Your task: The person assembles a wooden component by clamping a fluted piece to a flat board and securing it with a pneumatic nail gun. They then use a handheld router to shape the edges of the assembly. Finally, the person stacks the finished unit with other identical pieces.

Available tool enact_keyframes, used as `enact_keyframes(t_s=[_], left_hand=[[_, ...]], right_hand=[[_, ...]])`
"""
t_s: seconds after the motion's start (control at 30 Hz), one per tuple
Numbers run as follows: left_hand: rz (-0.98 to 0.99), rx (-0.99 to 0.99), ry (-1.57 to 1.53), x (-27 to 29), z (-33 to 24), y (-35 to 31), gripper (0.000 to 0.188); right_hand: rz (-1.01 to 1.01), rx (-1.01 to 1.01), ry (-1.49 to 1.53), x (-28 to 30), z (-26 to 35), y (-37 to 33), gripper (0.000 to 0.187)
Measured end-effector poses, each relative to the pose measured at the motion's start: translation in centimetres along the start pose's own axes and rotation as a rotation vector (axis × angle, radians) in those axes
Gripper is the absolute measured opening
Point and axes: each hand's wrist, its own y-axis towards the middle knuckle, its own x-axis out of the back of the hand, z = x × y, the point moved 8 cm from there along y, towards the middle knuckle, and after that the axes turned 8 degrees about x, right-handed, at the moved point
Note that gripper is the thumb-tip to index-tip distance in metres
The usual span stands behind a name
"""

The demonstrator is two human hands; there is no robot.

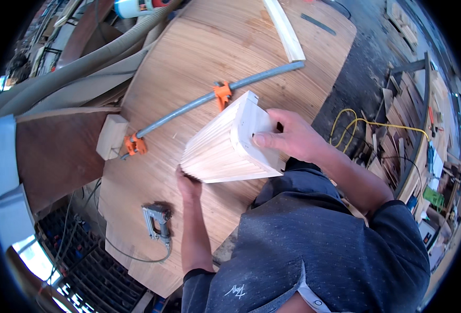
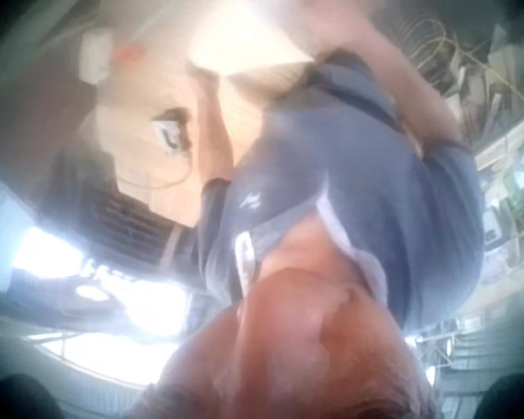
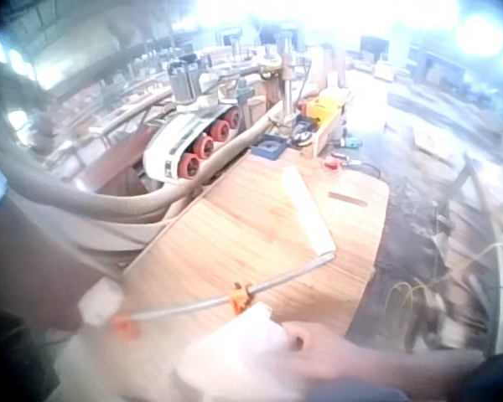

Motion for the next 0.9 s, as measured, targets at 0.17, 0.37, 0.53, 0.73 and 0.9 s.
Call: enact_keyframes(t_s=[0.17, 0.37, 0.53, 0.73, 0.9], left_hand=[[-0.022, 0.032, -0.17, -0.4, 2.7, -0.6, 0.054], [-0.008, 0.024, -0.251, -0.9, 4.0, -1.3, 0.058], [0.01, 0.01, -0.284, -2.5, 4.0, -2.1, 0.057], [-0.084, -0.26, -0.221, -2.0, -1.7, -4.7, 0.055], [-0.041, -0.526, -0.023, -3.2, -7.5, -8.7, 0.051]], right_hand=[[0.022, 0.092, -0.012, -1.6, 3.2, -1.7, 0.057], [0.111, 0.164, 0.079, -3.6, 4.8, -3.3, 0.044], [0.195, 0.235, 0.152, -4.4, 6.6, -4.4, 0.045], [0.003, 0.243, 0.127, -2.2, 5.5, -4.5, 0.057], [-0.176, 0.079, 0.432, 1.9, -1.5, -3.1, 0.065]])
